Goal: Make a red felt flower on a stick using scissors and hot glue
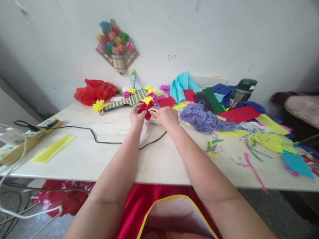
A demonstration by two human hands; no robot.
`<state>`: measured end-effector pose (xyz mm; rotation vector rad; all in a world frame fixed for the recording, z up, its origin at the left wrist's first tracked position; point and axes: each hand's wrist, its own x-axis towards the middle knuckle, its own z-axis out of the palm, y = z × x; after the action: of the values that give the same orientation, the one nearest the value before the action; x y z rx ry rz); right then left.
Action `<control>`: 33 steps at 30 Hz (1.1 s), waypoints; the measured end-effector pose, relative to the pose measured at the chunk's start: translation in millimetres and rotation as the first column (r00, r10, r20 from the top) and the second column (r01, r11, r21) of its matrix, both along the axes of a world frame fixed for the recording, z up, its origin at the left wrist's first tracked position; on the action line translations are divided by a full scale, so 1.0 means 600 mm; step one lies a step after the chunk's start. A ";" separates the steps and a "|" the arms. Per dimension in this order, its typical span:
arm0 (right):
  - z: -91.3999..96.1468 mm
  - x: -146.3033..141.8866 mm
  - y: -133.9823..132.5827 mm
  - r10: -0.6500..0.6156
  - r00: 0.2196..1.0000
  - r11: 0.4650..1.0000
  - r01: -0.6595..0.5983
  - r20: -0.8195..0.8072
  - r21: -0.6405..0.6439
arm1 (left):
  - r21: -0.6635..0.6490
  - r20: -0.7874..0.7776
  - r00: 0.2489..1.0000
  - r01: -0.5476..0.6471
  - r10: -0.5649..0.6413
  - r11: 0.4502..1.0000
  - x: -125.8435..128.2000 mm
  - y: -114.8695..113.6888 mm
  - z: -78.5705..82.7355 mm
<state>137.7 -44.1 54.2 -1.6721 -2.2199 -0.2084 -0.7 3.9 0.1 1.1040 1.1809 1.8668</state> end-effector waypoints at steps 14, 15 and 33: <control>0.018 0.012 -0.012 -0.033 0.999 0.999 0.033 -0.008 -0.010 | -0.026 -0.003 0.999 0.040 -0.040 0.999 -0.003 -0.008 0.007; 0.018 0.013 -0.011 -0.036 0.999 0.999 0.035 -0.008 -0.008 | -0.028 0.006 0.998 0.063 -0.062 0.998 -0.003 -0.009 0.008; 0.021 0.020 -0.009 -0.036 0.999 0.999 0.036 0.022 -0.010 | -0.095 0.176 0.961 0.232 -0.213 0.968 -0.015 -0.008 0.014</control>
<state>149.9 -49.7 66.9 -1.7236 -2.2112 -0.2257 -9.9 -1.0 8.2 0.9572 1.0116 1.6614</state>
